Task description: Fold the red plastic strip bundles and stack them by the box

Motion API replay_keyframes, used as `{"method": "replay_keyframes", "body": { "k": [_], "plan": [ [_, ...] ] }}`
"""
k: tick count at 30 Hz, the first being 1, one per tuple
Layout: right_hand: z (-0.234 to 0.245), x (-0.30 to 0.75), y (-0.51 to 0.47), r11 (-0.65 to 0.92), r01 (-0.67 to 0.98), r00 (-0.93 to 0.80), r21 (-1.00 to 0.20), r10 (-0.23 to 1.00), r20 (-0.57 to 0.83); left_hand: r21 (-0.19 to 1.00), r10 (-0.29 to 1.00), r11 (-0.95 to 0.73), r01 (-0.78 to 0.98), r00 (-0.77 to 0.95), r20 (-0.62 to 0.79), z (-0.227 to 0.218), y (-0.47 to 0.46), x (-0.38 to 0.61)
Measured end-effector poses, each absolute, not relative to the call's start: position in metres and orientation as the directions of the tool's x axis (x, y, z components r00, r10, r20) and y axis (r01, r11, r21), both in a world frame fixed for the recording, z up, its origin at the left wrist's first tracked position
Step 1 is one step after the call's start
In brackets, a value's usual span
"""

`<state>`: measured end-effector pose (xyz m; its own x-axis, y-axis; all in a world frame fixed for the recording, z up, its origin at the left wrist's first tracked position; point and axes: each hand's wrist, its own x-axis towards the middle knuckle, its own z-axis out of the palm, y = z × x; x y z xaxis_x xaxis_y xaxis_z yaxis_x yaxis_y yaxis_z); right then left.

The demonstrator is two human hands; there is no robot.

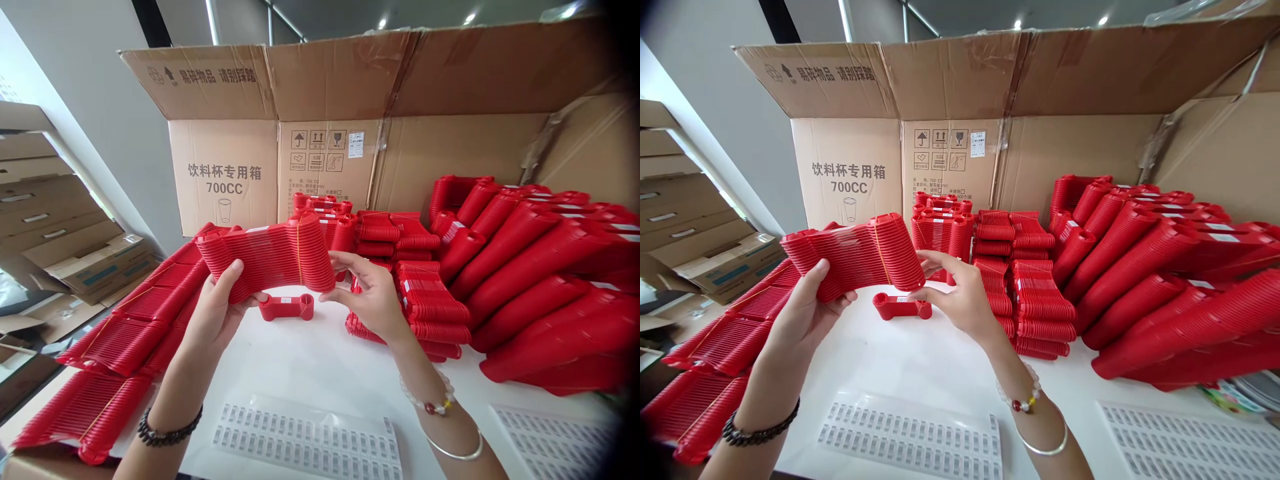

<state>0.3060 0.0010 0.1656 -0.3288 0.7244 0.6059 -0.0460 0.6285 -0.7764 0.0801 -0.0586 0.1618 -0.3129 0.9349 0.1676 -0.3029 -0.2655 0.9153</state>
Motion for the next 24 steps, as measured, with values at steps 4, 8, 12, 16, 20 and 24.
{"method": "replay_keyframes", "body": {
  "k": [4, 8, 12, 16, 20, 24],
  "plan": [
    [0.170, 0.314, 0.000, 0.706, -0.004, -0.370, -0.708, 0.657, 0.657, 0.914, 0.970, -0.159, -0.373, -0.231, 0.074, 0.163, -0.058, 0.083],
    [0.179, 0.321, 0.001, 0.783, 0.060, -0.434, -0.619, 0.579, 0.690, 0.890, 0.985, -0.062, -0.451, -0.171, -0.018, 0.166, -0.057, 0.085],
    [0.192, 0.330, 0.003, 0.833, 0.098, -0.563, -0.544, 0.497, 0.660, 0.893, 0.988, 0.068, -0.444, -0.093, -0.121, 0.165, -0.056, 0.081],
    [0.202, 0.335, -0.001, 0.839, 0.123, -0.678, -0.529, 0.461, 0.573, 0.907, 0.982, 0.172, -0.385, -0.005, -0.188, 0.161, -0.055, 0.076],
    [0.204, 0.335, -0.005, 0.841, 0.211, -0.705, -0.498, 0.484, 0.519, 0.929, 0.980, 0.195, -0.314, 0.039, -0.193, 0.159, -0.054, 0.072],
    [0.201, 0.330, -0.001, 0.862, 0.344, -0.727, -0.373, 0.496, 0.474, 0.963, 0.982, 0.180, -0.202, 0.088, -0.165, 0.160, -0.048, 0.062]
  ]
}}
